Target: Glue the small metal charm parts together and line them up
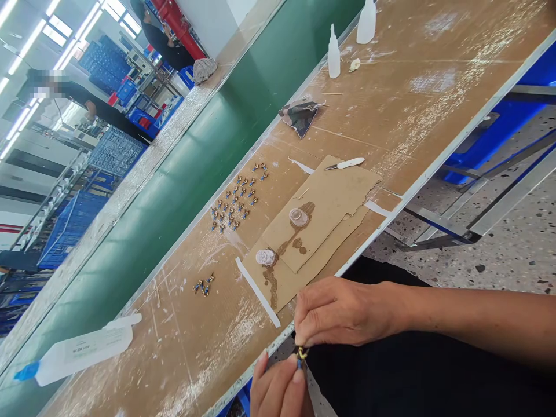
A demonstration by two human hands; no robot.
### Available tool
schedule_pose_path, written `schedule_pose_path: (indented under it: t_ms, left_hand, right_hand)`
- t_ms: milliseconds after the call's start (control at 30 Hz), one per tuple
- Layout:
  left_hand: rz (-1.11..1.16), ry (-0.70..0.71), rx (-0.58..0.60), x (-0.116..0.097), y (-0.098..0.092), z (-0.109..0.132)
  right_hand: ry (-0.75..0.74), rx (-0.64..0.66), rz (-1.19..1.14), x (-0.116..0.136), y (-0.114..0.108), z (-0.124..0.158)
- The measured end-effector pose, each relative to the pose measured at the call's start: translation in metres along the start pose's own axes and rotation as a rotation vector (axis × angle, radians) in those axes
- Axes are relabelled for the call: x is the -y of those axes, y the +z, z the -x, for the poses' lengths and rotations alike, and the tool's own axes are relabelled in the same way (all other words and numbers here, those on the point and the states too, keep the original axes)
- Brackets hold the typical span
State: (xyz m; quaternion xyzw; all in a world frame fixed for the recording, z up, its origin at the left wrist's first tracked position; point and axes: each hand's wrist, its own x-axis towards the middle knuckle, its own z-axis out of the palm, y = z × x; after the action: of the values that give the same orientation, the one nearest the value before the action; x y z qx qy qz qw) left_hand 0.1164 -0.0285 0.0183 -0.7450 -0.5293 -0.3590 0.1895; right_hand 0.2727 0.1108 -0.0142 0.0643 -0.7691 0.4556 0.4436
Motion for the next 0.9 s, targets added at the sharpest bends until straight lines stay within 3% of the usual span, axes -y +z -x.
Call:
schedule_pose_path:
  t_ms: [100,267,333,900]
  left_hand:
    - [0.081,-0.063,0.004,0.003,0.002,-0.001]
    - [0.24,-0.496,-0.122,-0.021,0.013,0.006]
    - [0.251,-0.597,-0.167,-0.03,0.016,0.007]
    - [0.255,-0.809,-0.117,-0.042,0.016,0.007]
  right_hand:
    - [0.057,-0.008,-0.076,-0.003,0.004,0.001]
    - [0.158,-0.038,-0.185,-0.005,0.011,0.003]
    - [0.178,-0.043,-0.195,-0.005,0.012,0.003]
    - [0.142,0.004,-0.083,-0.007,0.013,0.006]
